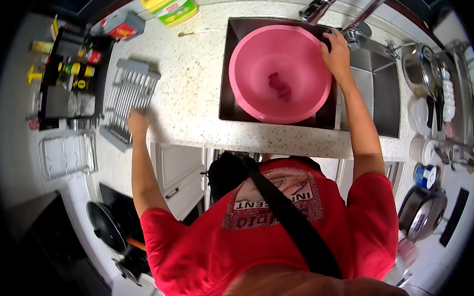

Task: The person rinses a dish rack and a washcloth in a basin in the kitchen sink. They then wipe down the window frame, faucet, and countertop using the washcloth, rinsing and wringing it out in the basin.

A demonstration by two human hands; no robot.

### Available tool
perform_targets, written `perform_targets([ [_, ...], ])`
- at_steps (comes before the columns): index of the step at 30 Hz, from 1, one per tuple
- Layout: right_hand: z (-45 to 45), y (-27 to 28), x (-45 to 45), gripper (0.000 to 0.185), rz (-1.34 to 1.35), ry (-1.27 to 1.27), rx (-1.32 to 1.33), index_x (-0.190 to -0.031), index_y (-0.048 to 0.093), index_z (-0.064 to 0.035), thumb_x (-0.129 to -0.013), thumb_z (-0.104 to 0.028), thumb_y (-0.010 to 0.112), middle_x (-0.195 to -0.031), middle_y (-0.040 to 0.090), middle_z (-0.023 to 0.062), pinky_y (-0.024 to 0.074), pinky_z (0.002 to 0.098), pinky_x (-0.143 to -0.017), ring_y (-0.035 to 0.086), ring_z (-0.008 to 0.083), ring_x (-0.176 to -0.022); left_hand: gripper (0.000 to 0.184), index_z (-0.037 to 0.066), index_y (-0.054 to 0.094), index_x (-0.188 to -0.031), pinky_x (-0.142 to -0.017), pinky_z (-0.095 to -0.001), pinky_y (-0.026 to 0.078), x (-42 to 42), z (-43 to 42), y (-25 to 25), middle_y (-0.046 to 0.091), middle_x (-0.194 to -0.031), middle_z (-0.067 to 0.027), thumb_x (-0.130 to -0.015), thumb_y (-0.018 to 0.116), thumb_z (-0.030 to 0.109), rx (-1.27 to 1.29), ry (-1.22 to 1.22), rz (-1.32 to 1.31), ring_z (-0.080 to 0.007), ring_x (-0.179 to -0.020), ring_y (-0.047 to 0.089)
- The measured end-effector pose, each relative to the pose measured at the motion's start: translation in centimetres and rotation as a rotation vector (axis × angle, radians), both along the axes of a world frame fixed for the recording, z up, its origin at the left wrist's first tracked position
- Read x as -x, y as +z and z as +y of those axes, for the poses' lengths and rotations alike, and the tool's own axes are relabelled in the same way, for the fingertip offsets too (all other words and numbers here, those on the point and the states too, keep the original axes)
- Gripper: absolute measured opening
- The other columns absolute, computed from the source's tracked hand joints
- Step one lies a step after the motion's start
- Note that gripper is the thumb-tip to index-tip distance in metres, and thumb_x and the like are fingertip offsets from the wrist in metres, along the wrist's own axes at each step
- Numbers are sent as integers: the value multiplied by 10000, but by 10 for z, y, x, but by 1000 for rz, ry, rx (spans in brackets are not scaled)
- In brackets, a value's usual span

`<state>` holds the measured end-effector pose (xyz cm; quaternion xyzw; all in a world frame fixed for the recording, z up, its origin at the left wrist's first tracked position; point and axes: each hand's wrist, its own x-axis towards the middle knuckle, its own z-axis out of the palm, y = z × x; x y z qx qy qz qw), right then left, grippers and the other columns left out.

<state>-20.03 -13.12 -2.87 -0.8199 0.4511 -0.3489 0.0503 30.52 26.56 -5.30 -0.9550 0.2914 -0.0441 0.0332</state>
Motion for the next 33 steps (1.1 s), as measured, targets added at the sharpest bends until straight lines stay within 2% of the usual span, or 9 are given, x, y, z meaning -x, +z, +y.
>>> perform_targets([
  [3,-15,-1,8,359,99,-63,23,-1089,589,-52,-756,-177,639,-1246,484,220,359,434,-975,458,364,-1150,295,70,554,-965,-732,-464,485,-9,1,7,641,-904,-189,-772,638,278,-10,19,37,-382,-866,613],
  [9,-13,3,21,364,409,-51,124,-1056,577,-44,-719,-142,673,-1242,480,187,340,422,-995,416,349,-1194,420,-4,583,-1045,-699,-419,489,-1,-5,49,641,-861,-196,-715,708,223,89,-201,89,-359,-808,623],
  [14,-32,-6,39,259,485,-41,229,-952,610,-51,-724,-158,671,-1155,540,159,359,409,-971,448,332,-1149,306,42,600,-970,-596,-430,473,117,-67,113,627,-690,-162,-705,684,169,37,-630,171,-335,-687,626],
  [19,-3,18,49,133,538,17,-130,-827,648,-45,-762,-156,613,-894,637,144,430,389,-858,532,313,-994,268,90,576,-985,-527,-407,494,229,-157,117,616,-627,-140,-721,539,56,-85,-956,95,-303,-608,629],
  [21,2,6,40,119,-33,197,-109,-825,646,-41,-763,-119,581,-941,624,156,426,406,-864,531,316,-991,218,101,581,-955,-509,-404,497,266,-190,99,615,-604,-118,-750,511,82,-55,-1048,19,-283,-579,631],
  [24,1,-15,-2,175,-168,729,231,-863,600,-4,-772,-130,520,-1025,561,176,389,429,-883,505,340,-1000,225,92,572,-977,-466,-377,484,307,-225,73,612,-607,-86,-772,481,90,-66,-1202,-43,-245,-568,628],
  [26,20,-4,-41,337,404,745,177,-1072,554,3,-801,-197,541,-1190,499,183,329,435,-986,420,349,-1162,160,112,582,-887,-518,-340,495,326,-238,58,608,-632,-56,-745,507,110,12,-1329,-139,-217,-600,616],
  [28,24,-29,-68,539,109,685,54,-1275,425,-7,-838,-302,535,-1354,369,187,220,448,-1071,296,359,-1281,127,113,587,-843,-576,-331,502,344,-242,51,615,-691,-53,-736,518,121,56,-1399,-143,-212,-652,618],
  [33,13,-61,-79,659,111,774,43,-1355,330,-15,-861,-420,492,-1426,283,176,163,469,-1088,221,372,-1326,107,109,582,-826,-639,-343,502,347,-247,34,613,-723,-48,-740,519,119,64,-1405,-91,-220,-696,618],
])
